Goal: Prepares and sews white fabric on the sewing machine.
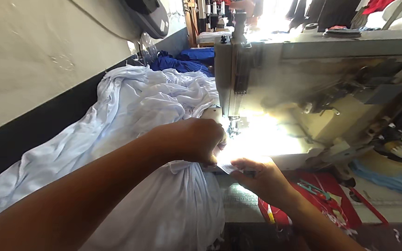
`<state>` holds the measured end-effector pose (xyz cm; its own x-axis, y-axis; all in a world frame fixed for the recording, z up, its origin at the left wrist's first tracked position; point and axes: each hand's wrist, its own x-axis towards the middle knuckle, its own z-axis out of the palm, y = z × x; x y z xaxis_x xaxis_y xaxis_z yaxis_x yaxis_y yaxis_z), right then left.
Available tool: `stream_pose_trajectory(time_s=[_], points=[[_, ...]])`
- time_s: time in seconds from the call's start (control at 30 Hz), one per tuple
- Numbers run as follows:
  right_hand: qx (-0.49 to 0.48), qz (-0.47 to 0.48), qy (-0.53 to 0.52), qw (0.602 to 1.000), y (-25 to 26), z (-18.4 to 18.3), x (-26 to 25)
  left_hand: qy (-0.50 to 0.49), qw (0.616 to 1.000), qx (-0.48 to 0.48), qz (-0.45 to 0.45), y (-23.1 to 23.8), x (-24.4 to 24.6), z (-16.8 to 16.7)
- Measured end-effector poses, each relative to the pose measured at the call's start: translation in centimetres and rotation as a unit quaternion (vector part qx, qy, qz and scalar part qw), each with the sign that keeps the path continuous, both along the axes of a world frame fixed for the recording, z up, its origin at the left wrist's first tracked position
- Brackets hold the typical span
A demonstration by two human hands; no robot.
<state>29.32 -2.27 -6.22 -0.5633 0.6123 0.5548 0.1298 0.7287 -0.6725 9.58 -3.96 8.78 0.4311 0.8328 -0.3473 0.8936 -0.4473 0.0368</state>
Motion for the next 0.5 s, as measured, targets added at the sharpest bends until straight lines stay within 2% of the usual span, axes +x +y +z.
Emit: stream_pose_trajectory(time_s=[0.23,0.37,0.5], points=[[-0.004,-0.016,-0.012,1.0,-0.1,0.1,-0.1,0.014,0.998,0.059,0.003,0.1,-0.6,-1.4],[0.014,-0.022,-0.024,0.999,0.0,0.7,0.5,-0.026,0.995,0.097,-0.003,0.3,-1.4,-3.0],[0.064,-0.077,0.037,0.994,-0.7,3.3,5.6,-0.074,0.991,0.113,-0.008,0.2,-2.2,-4.3]])
